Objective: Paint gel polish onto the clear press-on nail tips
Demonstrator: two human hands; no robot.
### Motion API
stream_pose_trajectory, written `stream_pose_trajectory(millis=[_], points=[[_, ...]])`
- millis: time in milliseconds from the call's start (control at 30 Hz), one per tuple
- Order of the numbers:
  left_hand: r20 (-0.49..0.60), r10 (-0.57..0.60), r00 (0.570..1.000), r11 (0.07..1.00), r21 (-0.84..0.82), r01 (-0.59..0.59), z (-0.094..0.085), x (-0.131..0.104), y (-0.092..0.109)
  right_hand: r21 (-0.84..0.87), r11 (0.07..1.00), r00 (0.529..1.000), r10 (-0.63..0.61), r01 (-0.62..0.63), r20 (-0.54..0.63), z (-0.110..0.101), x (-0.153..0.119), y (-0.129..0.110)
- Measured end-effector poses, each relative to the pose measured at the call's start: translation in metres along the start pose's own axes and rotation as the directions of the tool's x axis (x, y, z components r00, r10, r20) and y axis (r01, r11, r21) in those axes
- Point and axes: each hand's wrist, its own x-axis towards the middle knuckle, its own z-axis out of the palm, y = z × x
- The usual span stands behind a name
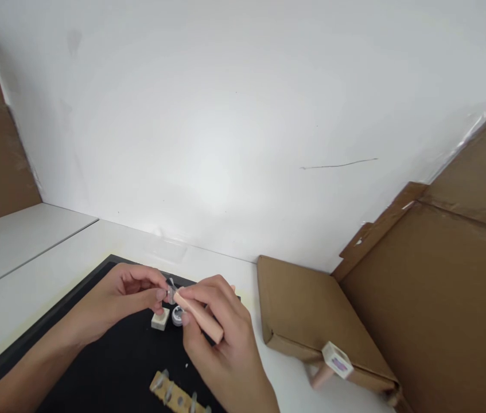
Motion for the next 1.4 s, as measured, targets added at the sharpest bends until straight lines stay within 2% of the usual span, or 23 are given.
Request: stream_pose_trajectory(millis=[233,367,633,933,1200,1400], points=[[-0.007,0.005,1.0,1.0,-0.006,-0.005,0.0004,-0.0001,0.0011,-0.061,0.996,0.997,-0.07,0.069,-0.014,-0.0003,0.0022,-0.0021],[0.003,0.006,1.0,1.0,-0.008,-0.006,-0.0019,0.0,-0.0006,-0.035,0.997,0.998,-0.067,0.067,-0.019,-0.0015,0.0009,-0.0011],[0.012,0.038,0.999,0.999,0.027,-0.039,-0.0029,-0.0014,-0.0012,0.007,0.998,0.988,-0.069,0.07,-0.135,-0.0013,-0.0025,-0.0012],[0.001,0.085,0.996,0.994,0.061,-0.085,0.0007,-0.0021,-0.0068,-0.047,0.999,0.998,-0.027,0.024,-0.058,0.0022,-0.003,-0.0011],[-0.027,0.092,0.995,0.994,0.065,-0.091,0.0041,-0.0015,-0.0016,-0.051,0.998,0.999,-0.041,0.04,-0.019,-0.0005,-0.0025,-0.0032],[-0.033,0.096,0.995,0.992,0.085,-0.093,0.0017,-0.0017,-0.0028,-0.049,0.997,0.996,-0.068,0.065,-0.061,-0.002,-0.0034,-0.0026]])
